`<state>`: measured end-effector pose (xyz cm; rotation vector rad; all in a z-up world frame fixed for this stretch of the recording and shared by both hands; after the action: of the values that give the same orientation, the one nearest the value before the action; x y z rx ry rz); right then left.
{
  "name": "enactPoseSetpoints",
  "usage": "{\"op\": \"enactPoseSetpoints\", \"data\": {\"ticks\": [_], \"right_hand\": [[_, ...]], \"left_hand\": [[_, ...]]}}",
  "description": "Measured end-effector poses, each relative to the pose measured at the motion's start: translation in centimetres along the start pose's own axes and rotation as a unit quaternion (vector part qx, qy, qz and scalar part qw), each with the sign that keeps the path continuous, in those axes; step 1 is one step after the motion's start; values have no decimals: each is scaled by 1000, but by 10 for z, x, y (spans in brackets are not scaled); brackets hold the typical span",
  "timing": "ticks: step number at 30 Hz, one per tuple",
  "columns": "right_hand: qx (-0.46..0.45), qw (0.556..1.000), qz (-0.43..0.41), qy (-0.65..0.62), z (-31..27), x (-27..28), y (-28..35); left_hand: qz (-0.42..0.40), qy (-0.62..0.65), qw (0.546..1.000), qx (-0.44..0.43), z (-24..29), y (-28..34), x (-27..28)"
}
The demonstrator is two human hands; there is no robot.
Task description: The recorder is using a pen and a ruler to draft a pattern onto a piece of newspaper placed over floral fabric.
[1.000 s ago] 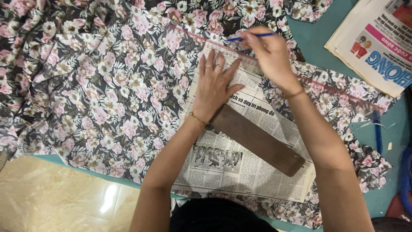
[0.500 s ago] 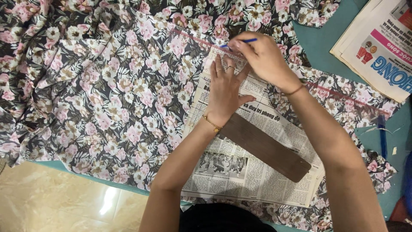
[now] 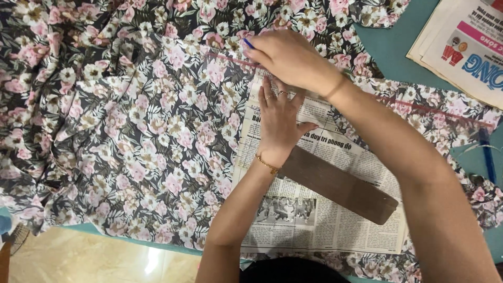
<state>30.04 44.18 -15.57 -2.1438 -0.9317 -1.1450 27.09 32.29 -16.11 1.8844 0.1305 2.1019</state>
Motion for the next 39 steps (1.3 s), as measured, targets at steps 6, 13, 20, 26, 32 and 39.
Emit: {"op": "enactPoseSetpoints", "data": {"ticks": [6, 13, 20, 26, 32, 39], "right_hand": [[-147, 982, -59, -106, 5, 16, -6], [-14, 990, 42, -137, -2, 59, 94], [-199, 975, -73, -70, 6, 75, 115], [-122, 989, -57, -55, 13, 28, 54], [-125, 990, -42, -56, 17, 33, 72], [-230, 963, -31, -135, -9, 93, 159]], "left_hand": [[-4, 21, 1000, 2, 1, -1, 2], [-6, -3, 1000, -3, 1, 0, 3], [-25, -50, 998, 8, 6, 1, 11], [-30, -33, 999, -3, 8, -2, 13], [-13, -15, 1000, -15, 10, 3, 27], [28, 0, 998, -62, 46, 6, -33]]}}
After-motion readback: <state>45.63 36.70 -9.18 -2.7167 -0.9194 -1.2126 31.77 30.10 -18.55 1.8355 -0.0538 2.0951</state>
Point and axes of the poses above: each hand's wrist, its own y-axis away from the middle knuckle, its own x-axis out of the back of the hand, z = x × y, the point moved 5 cm from there along -y, towards the middle knuckle, and after that the axes turned 8 degrees about x, right-handed, at the moved point
